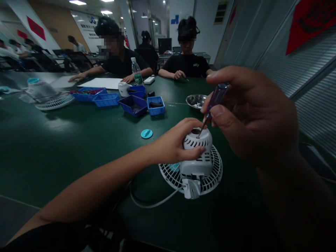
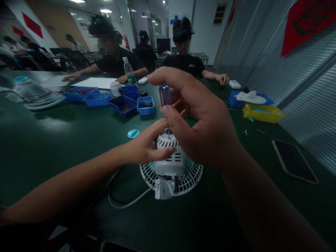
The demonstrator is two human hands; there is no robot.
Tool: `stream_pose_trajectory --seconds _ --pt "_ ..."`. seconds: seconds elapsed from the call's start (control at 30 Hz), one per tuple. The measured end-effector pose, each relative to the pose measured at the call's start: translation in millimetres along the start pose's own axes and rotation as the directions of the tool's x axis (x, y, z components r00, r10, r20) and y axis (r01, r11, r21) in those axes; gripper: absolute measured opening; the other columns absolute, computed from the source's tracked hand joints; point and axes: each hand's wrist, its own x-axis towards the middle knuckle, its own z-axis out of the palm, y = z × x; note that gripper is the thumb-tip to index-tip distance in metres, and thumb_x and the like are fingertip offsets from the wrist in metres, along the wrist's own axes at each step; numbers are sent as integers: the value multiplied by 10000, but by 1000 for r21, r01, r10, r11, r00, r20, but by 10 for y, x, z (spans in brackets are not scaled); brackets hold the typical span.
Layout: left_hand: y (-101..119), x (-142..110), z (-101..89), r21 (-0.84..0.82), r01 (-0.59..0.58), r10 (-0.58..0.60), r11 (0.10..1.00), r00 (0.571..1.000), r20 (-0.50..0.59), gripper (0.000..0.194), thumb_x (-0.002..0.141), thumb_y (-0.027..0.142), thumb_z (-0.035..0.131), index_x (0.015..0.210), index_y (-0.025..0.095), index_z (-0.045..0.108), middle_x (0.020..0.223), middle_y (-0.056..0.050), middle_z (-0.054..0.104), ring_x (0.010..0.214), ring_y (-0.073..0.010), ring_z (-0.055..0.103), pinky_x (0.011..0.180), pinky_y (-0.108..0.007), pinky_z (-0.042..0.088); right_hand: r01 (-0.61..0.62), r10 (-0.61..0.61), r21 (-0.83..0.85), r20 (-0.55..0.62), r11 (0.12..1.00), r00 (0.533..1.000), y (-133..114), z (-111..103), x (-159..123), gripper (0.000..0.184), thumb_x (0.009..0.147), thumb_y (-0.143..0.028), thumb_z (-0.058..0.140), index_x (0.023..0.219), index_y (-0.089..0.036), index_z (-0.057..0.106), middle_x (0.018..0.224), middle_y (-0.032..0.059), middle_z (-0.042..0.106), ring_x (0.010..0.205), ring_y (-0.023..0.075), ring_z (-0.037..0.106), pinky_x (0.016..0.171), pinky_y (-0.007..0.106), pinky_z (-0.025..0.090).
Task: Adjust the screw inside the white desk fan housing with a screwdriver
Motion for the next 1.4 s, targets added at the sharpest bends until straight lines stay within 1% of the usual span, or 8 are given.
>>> stream_pose_trajectory --seconds 0.2,0.47,0.67,0.73,0.9,1.03,1.23,1.4 --pt "88 0 12 8 1 -1 1000 999 35 490 929 466 696 1287 163 551 1359 -169 599 1285 -303 592 1133 -492 539 -26 26 -21 -18 999 1000 25 2 -6 425 955 -188 622 1357 -326 638 1372 -41 680 903 90 678 711 258 578" --pt "117 2 11 3 19 -20 1000 996 84 481 930 481 690 1270 177 536 1403 -180 564 1299 -294 582 1143 -497 532 -37 35 -40 -56 999 998 17 -4 23 389 900 -169 663 1272 -282 674 982 -8 678 770 106 621 606 243 528" --pt "128 2 4 4 18 -18 1000 995 95 469 941 470 686 1269 168 537 1392 -183 573 1327 -288 562 1158 -497 521 -47 45 -21 -76 999 996 53 18 9 387 885 -157 672 1260 -254 666 936 -10 646 717 82 597 567 214 508" --pt "124 6 -3 -5 12 -12 1000 995 100 461 941 462 692 1267 172 543 1386 -178 582 1338 -288 558 1164 -498 514 -59 59 3 -82 998 995 68 29 3 404 896 -168 675 1289 -255 659 1005 2 678 713 72 610 563 210 508" --pt "86 27 -16 -39 -26 30 999 995 97 460 929 460 715 1251 168 564 1377 -176 606 1364 -296 550 1186 -511 492 4 -5 -18 -76 1000 997 61 17 9 479 906 -132 658 1364 -271 650 1377 23 696 823 65 652 620 192 549" --pt "45 40 -17 -51 -31 36 998 995 97 470 918 511 718 1229 194 564 1357 -164 627 1357 -306 556 1177 -530 497 -4 1 -31 -87 1000 996 58 4 1 407 897 -165 680 1283 -297 692 1251 -10 731 808 86 652 618 222 552" --pt "21 15 -36 -34 -21 24 999 996 89 479 920 483 703 1281 210 545 1347 -153 621 1337 -294 568 1179 -526 492 -53 65 153 -73 987 995 48 37 -10 425 937 -105 556 1306 -277 678 1049 1 736 862 107 699 643 233 574" --pt "30 3 -37 -42 -2 5 999 996 87 497 905 506 711 1276 217 551 1336 -152 626 1326 -308 576 1168 -530 499 -69 74 90 -58 994 996 22 19 18 400 919 -122 597 1290 -247 679 987 1 721 782 97 676 639 252 562"
